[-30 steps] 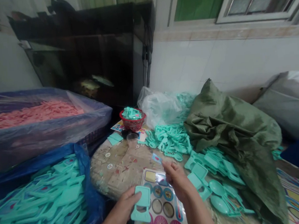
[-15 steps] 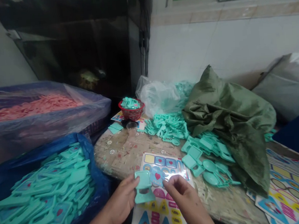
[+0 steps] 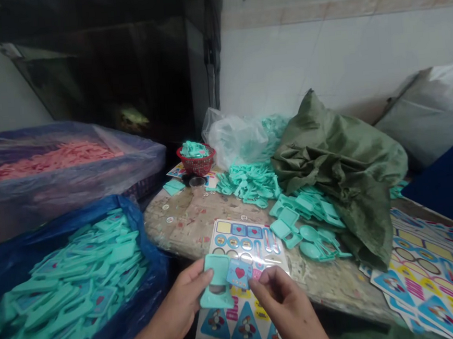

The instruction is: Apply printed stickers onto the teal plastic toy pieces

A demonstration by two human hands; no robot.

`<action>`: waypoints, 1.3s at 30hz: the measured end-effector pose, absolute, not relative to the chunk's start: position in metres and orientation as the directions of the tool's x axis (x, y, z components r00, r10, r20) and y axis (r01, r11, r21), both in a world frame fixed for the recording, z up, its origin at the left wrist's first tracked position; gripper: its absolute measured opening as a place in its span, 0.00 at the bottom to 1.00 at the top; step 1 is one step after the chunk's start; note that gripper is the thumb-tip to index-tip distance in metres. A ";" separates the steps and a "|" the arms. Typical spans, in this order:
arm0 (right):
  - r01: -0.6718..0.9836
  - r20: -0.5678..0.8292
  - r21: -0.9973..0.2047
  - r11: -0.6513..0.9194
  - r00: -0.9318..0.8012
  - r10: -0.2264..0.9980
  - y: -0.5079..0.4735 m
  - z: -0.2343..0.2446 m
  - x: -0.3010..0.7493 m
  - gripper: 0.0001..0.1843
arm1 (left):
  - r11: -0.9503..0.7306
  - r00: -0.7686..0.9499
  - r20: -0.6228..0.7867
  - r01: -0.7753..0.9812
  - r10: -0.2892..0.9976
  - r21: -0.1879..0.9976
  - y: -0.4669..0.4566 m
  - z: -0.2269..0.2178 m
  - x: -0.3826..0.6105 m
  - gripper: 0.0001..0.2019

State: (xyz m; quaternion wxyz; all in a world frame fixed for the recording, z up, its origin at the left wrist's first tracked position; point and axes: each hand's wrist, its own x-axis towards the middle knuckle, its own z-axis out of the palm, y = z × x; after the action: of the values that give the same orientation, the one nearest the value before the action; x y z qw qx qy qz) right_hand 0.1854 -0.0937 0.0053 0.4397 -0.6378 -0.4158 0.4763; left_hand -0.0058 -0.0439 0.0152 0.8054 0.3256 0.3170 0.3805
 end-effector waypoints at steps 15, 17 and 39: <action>0.269 -0.182 -0.940 -0.209 0.121 0.976 -0.102 0.015 0.179 0.19 | 0.486 0.700 -0.173 -0.277 0.693 0.829 -0.058 0.027 -0.009 0.24; 0.310 -0.194 -0.925 -0.218 0.107 0.975 -0.102 0.016 0.179 0.19 | 0.474 0.701 -0.173 -0.260 0.692 0.841 -0.059 0.029 -0.010 0.25; 0.351 -0.164 -0.918 -0.187 0.095 0.982 -0.104 0.011 0.174 0.17 | 0.524 0.690 -0.234 -0.244 0.685 0.816 -0.066 0.028 -0.008 0.22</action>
State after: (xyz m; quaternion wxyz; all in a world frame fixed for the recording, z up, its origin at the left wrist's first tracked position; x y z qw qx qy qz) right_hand 0.1739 -0.1037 0.0113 0.3695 -0.6411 -0.5195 0.4272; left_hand -0.0083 -0.0665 0.0276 0.8281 0.3990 0.2763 0.2804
